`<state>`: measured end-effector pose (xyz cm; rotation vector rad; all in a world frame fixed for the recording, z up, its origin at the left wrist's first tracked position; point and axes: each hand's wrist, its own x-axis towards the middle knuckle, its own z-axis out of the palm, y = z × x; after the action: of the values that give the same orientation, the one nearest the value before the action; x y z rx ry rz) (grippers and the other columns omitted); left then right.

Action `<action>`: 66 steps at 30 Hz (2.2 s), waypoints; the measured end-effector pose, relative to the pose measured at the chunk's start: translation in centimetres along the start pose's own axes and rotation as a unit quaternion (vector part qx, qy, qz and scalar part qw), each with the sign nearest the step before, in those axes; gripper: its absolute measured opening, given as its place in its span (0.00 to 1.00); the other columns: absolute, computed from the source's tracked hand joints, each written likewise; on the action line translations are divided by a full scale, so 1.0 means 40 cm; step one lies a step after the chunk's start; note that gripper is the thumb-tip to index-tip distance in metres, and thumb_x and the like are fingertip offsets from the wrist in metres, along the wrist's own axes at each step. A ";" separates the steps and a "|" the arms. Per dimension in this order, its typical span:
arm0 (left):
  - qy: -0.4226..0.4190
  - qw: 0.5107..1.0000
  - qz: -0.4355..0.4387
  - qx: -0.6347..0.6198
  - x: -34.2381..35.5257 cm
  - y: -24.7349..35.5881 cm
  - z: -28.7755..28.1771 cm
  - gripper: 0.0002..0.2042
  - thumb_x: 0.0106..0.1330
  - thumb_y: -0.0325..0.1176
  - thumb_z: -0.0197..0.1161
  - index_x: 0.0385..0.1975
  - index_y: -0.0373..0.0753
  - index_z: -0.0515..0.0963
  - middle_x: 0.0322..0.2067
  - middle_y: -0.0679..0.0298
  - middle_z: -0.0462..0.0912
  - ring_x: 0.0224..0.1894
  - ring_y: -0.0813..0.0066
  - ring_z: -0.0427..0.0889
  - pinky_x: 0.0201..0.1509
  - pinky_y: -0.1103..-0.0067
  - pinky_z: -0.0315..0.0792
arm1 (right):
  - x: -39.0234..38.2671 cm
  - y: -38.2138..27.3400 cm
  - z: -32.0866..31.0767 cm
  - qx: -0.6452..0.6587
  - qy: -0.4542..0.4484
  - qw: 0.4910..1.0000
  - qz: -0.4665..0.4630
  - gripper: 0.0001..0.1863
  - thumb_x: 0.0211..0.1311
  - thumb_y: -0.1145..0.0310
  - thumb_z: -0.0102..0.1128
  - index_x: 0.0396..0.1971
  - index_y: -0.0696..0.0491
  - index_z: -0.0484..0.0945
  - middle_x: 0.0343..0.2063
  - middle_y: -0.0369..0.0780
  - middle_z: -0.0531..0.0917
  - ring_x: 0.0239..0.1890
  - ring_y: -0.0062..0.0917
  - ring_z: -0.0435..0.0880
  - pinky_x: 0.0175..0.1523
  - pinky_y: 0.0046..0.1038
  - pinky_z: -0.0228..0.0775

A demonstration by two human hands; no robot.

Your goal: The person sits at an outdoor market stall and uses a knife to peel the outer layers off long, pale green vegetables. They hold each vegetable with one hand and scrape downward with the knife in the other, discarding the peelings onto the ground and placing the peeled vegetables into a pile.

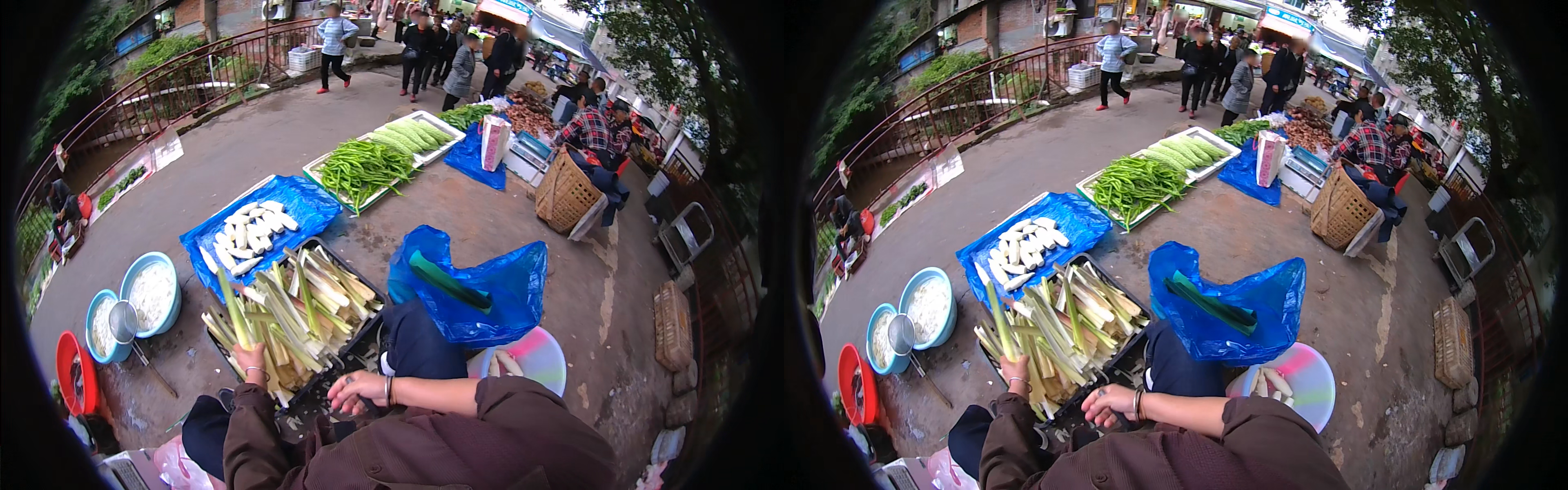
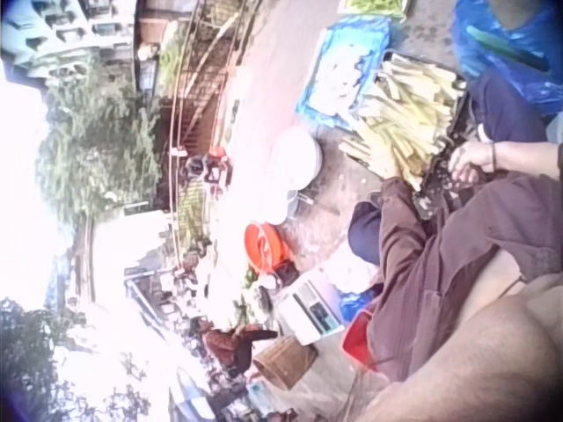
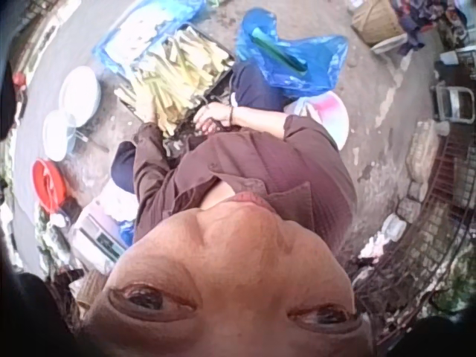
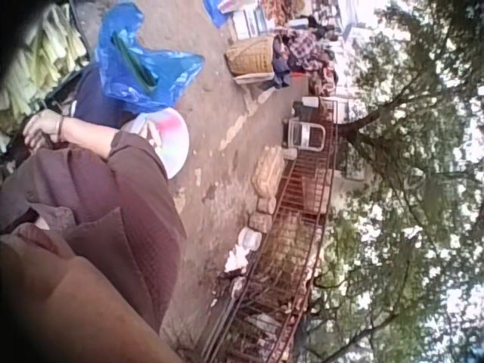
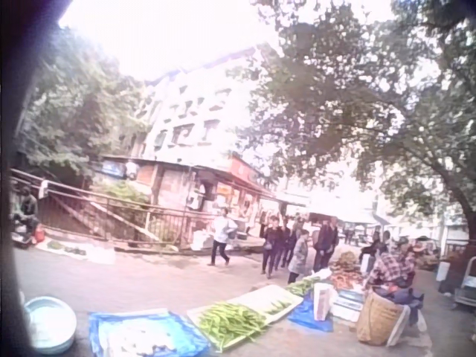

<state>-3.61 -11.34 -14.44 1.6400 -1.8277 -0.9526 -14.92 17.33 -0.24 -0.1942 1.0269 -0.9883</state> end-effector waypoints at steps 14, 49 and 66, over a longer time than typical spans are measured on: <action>-0.184 0.929 0.057 -0.317 -0.285 0.262 -0.187 0.22 0.53 0.36 0.63 0.44 0.36 0.63 0.38 0.55 0.74 0.36 0.67 0.76 0.40 0.75 0.72 | 0.298 -0.266 0.107 -0.217 0.153 0.917 -0.298 0.22 0.46 0.57 0.70 0.33 0.60 0.77 0.22 0.35 0.79 0.20 0.14 0.75 0.20 0.17 0.64; -0.287 0.769 -0.159 -0.549 -0.276 0.181 -0.103 0.20 0.68 0.44 0.47 0.46 0.32 0.70 0.37 0.59 0.79 0.37 0.71 0.80 0.42 0.78 0.74 | 0.233 -0.114 0.108 -0.246 0.309 0.846 -0.358 0.11 0.47 0.72 0.69 0.26 0.57 0.74 0.23 0.32 0.77 0.27 0.15 0.73 0.34 0.20 0.69; -0.310 0.701 -0.153 -0.623 -0.282 0.200 -0.111 0.19 0.69 0.45 0.46 0.47 0.34 0.68 0.35 0.58 0.79 0.35 0.70 0.80 0.41 0.76 0.75 | 0.250 -0.100 0.094 -0.256 0.314 0.846 -0.348 0.12 0.48 0.70 0.69 0.27 0.57 0.73 0.21 0.31 0.76 0.19 0.12 0.72 0.19 0.16 0.67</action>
<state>-3.64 -0.75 -4.50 0.6950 -0.6357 -2.3726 -12.87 6.26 -2.22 -0.7659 1.8997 -1.4589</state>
